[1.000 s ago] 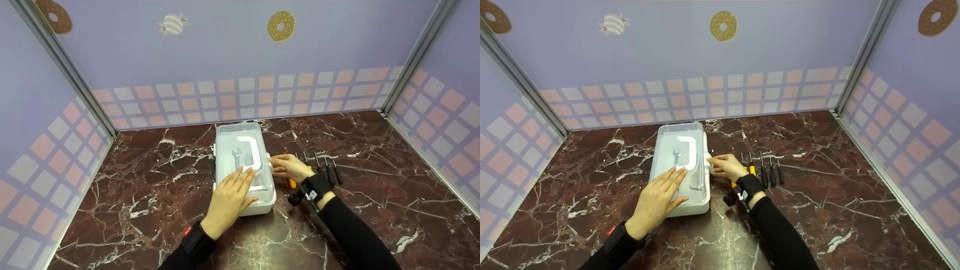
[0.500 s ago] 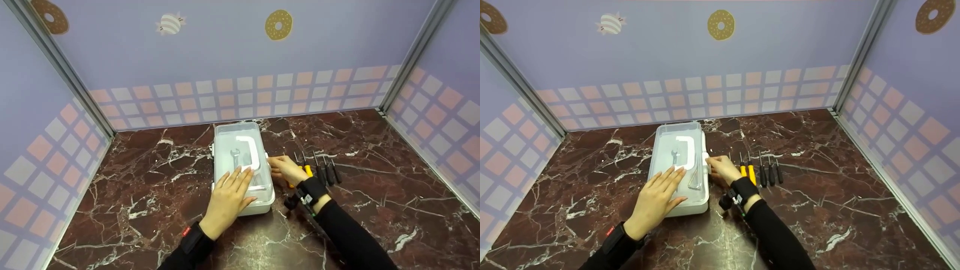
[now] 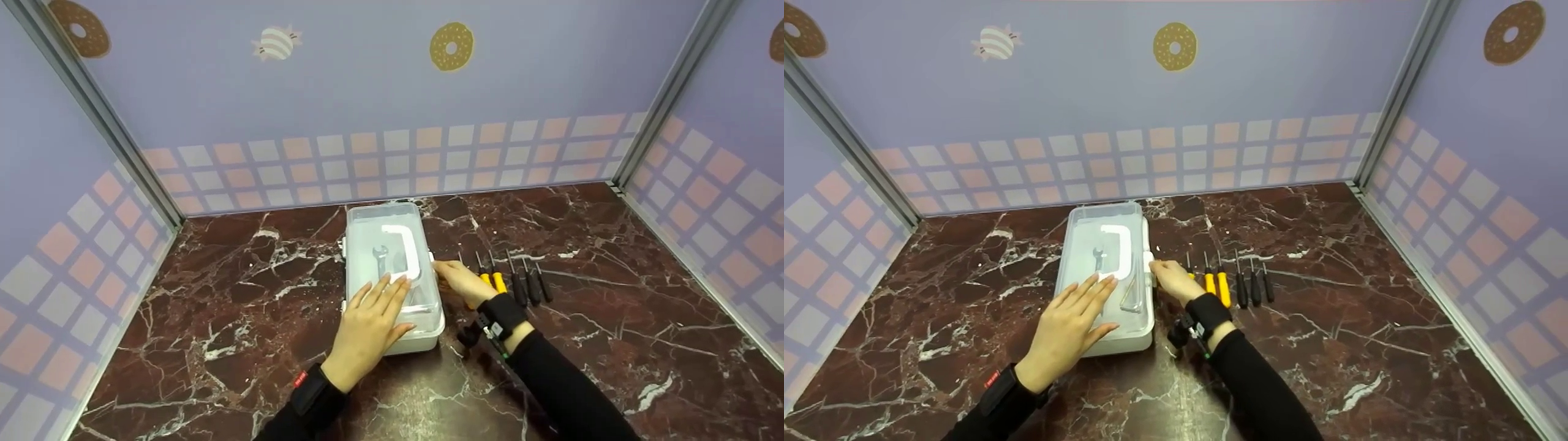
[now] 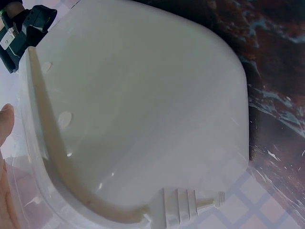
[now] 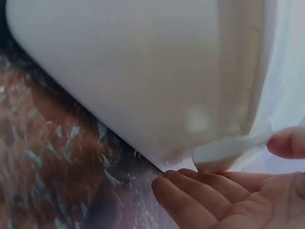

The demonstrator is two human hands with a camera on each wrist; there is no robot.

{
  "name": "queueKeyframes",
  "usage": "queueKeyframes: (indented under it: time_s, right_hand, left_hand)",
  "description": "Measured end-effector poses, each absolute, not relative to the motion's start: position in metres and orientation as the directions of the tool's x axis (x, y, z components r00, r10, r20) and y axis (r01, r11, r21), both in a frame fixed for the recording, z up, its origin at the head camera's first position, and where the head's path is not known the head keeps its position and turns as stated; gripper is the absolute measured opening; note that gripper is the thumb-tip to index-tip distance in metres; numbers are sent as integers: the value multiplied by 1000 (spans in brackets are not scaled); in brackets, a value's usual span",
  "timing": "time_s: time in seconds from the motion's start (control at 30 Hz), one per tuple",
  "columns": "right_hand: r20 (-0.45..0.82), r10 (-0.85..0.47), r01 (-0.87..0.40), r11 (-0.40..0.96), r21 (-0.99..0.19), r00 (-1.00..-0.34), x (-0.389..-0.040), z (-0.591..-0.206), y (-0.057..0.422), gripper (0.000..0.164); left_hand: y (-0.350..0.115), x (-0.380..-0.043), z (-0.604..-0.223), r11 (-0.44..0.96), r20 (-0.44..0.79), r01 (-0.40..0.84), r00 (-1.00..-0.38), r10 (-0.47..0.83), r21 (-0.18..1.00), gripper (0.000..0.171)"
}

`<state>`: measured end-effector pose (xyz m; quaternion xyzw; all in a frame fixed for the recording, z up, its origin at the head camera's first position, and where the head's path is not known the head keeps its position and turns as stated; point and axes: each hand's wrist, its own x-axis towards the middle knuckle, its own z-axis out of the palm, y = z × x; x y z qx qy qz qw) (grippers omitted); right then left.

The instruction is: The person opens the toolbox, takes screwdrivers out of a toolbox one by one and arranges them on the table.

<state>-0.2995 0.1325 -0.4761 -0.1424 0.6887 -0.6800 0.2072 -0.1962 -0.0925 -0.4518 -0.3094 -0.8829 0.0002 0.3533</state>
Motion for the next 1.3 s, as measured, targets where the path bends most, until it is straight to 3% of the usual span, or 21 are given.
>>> queueKeyframes:
  time_s: [0.17,0.4,0.5,0.6,0.73,0.83,0.97,1.13,1.23,1.3]
  right_hand:
    - [-116,-477,132,1,-991,-871,-298,-480,123,49]
    - [-215,-365,191,102,-976,-906,-288,-471,115,50]
    - [-186,-375,144,137,-980,-908,-289,-469,119,50]
    - [-81,-353,-20,274,-962,-932,-289,-465,125,47]
    - [157,-313,-318,576,-753,-937,-285,-458,130,45]
    - [299,-325,-441,708,-551,-897,-280,-456,131,48]
    - [401,-376,-514,793,-328,-836,-271,-457,134,50]
    - [438,-466,-556,826,-98,-769,-261,-461,136,52]
    - [463,-497,-570,821,-21,-734,-256,-466,137,52]
    - [475,-506,-570,821,11,-720,-254,-471,139,53]
  left_hand:
    - [-95,-196,-451,807,626,546,-554,549,-224,71]
    - [-93,-196,-452,790,608,567,-548,574,-234,70]
    - [-91,-198,-450,788,610,559,-538,581,-257,70]
    - [-90,-200,-449,783,609,557,-529,591,-277,70]
    - [-95,-203,-447,766,584,586,-534,611,-266,70]
    - [-106,-208,-444,746,544,620,-550,634,-243,69]
    - [-123,-218,-441,720,504,663,-559,658,-204,67]
    - [-137,-223,-441,707,517,692,-556,651,-147,73]
    - [-134,-217,-439,754,512,652,-620,594,-84,85]
    - [-126,-211,-436,814,487,580,-703,519,-30,96]
